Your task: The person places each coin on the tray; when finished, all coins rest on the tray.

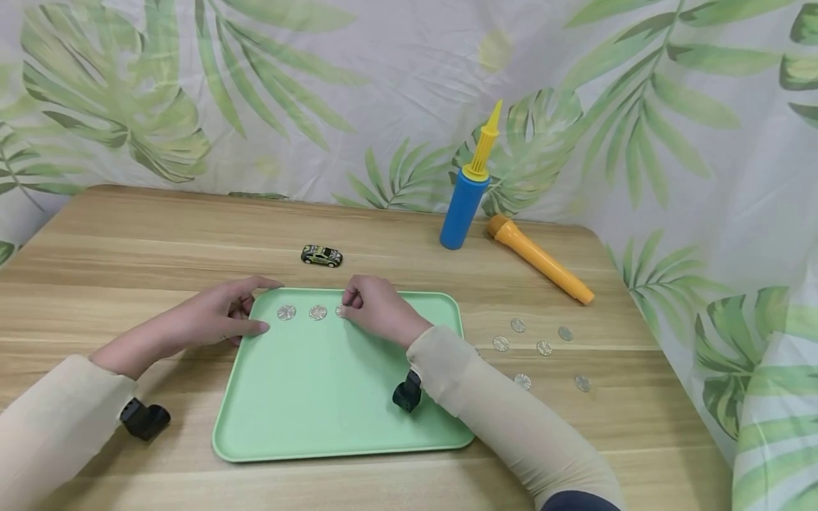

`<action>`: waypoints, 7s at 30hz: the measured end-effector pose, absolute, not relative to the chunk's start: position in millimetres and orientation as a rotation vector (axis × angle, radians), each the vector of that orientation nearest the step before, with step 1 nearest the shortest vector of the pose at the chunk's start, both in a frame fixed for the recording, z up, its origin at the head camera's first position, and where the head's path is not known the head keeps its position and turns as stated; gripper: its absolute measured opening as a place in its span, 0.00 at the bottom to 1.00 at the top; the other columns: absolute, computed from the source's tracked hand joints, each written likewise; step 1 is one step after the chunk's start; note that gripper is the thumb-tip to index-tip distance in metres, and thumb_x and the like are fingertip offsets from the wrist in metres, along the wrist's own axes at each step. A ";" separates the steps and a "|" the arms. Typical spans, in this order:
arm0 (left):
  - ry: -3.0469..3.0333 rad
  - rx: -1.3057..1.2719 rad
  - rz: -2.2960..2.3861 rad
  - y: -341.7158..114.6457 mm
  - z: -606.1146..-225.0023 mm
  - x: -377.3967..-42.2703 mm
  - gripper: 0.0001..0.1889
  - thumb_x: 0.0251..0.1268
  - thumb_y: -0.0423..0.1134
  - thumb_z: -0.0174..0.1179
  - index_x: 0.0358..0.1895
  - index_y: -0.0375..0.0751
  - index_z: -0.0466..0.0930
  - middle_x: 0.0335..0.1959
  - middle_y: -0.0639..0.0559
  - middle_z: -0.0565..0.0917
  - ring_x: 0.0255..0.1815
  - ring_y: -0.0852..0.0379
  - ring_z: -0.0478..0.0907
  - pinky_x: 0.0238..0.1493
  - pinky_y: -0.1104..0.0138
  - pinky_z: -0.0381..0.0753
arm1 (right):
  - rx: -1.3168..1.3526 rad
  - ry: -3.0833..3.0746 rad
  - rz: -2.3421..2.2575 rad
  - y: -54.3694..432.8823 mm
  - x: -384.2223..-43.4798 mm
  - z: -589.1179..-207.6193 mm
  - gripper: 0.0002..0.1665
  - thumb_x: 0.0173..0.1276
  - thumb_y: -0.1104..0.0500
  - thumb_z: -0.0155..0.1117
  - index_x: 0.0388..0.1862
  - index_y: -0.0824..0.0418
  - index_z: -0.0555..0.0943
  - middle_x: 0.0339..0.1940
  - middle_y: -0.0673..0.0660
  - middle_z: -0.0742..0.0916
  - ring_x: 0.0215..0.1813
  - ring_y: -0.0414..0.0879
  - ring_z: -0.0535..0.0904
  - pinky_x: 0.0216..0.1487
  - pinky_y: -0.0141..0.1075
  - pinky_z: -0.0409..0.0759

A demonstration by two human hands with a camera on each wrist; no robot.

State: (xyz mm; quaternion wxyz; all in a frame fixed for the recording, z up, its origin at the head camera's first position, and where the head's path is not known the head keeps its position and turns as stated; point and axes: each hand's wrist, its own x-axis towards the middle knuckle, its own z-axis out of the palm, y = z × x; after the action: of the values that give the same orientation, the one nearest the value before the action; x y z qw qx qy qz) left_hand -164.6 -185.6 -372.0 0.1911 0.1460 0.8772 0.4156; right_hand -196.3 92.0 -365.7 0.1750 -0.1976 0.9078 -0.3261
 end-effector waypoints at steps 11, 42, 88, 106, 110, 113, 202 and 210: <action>2.453 0.421 1.177 -186.3 -371.6 -164.1 0.36 0.69 0.32 0.67 0.78 0.37 0.64 0.35 0.45 0.72 0.31 0.55 0.73 0.30 0.65 0.84 | -0.526 2.473 -1.043 105.2 -199.1 -365.3 0.08 0.81 0.59 0.60 0.49 0.63 0.82 0.38 0.56 0.84 0.35 0.43 0.80 0.36 0.29 0.80; 2.469 0.420 1.142 -183.7 -369.5 -166.9 0.36 0.69 0.32 0.67 0.79 0.38 0.64 0.36 0.44 0.73 0.32 0.54 0.74 0.30 0.65 0.84 | -0.212 2.799 -0.949 282.3 -174.2 -351.3 0.16 0.77 0.59 0.63 0.55 0.69 0.80 0.43 0.62 0.85 0.40 0.47 0.78 0.37 0.29 0.79; 2.443 0.411 1.148 -184.8 -368.9 -164.4 0.36 0.70 0.32 0.67 0.79 0.36 0.62 0.36 0.45 0.74 0.33 0.54 0.75 0.31 0.65 0.84 | -0.211 2.892 -0.777 327.7 -167.0 -361.8 0.12 0.72 0.63 0.70 0.42 0.68 0.76 0.32 0.59 0.85 0.30 0.44 0.79 0.27 0.31 0.78; 2.444 0.428 1.152 -184.0 -367.6 -164.4 0.36 0.69 0.31 0.66 0.78 0.35 0.63 0.35 0.44 0.74 0.32 0.54 0.74 0.30 0.65 0.83 | -0.073 2.398 -1.496 280.1 -189.7 -357.7 0.20 0.76 0.63 0.66 0.58 0.73 0.73 0.37 0.51 0.89 0.38 0.36 0.87 0.46 0.33 0.90; 2.440 0.422 1.155 -183.6 -367.7 -164.4 0.36 0.70 0.31 0.67 0.78 0.35 0.63 0.35 0.44 0.74 0.32 0.54 0.75 0.30 0.65 0.84 | -0.072 2.338 -1.481 261.3 -195.4 -359.9 0.19 0.76 0.63 0.66 0.59 0.71 0.74 0.39 0.54 0.89 0.38 0.37 0.87 0.47 0.32 0.89; 2.437 0.417 1.156 -183.5 -368.3 -164.6 0.36 0.70 0.31 0.67 0.79 0.35 0.62 0.35 0.44 0.74 0.32 0.54 0.75 0.30 0.65 0.84 | -0.099 2.308 -1.475 245.5 -199.1 -364.2 0.18 0.76 0.64 0.66 0.58 0.71 0.74 0.39 0.55 0.89 0.37 0.38 0.86 0.46 0.30 0.89; 2.469 0.396 1.111 -183.3 -370.9 -168.1 0.36 0.71 0.33 0.66 0.80 0.38 0.62 0.37 0.44 0.74 0.35 0.54 0.74 0.30 0.65 0.84 | -0.387 2.804 -0.756 301.0 -151.5 -354.3 0.10 0.70 0.61 0.72 0.45 0.65 0.83 0.36 0.56 0.87 0.37 0.43 0.79 0.38 0.30 0.79; 2.460 0.422 1.128 -184.5 -370.8 -167.2 0.36 0.71 0.32 0.67 0.79 0.37 0.63 0.37 0.44 0.73 0.35 0.54 0.74 0.31 0.65 0.84 | -0.322 2.755 -0.691 304.1 -147.9 -356.3 0.12 0.70 0.58 0.73 0.44 0.64 0.82 0.36 0.55 0.86 0.37 0.43 0.78 0.38 0.30 0.77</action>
State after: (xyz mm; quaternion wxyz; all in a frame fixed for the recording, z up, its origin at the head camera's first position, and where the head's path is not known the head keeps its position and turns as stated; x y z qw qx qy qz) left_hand -167.2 -184.5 -370.8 0.1998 0.1508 0.8801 0.4034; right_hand -147.9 304.1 -356.3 0.1411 -0.1116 0.9541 -0.2395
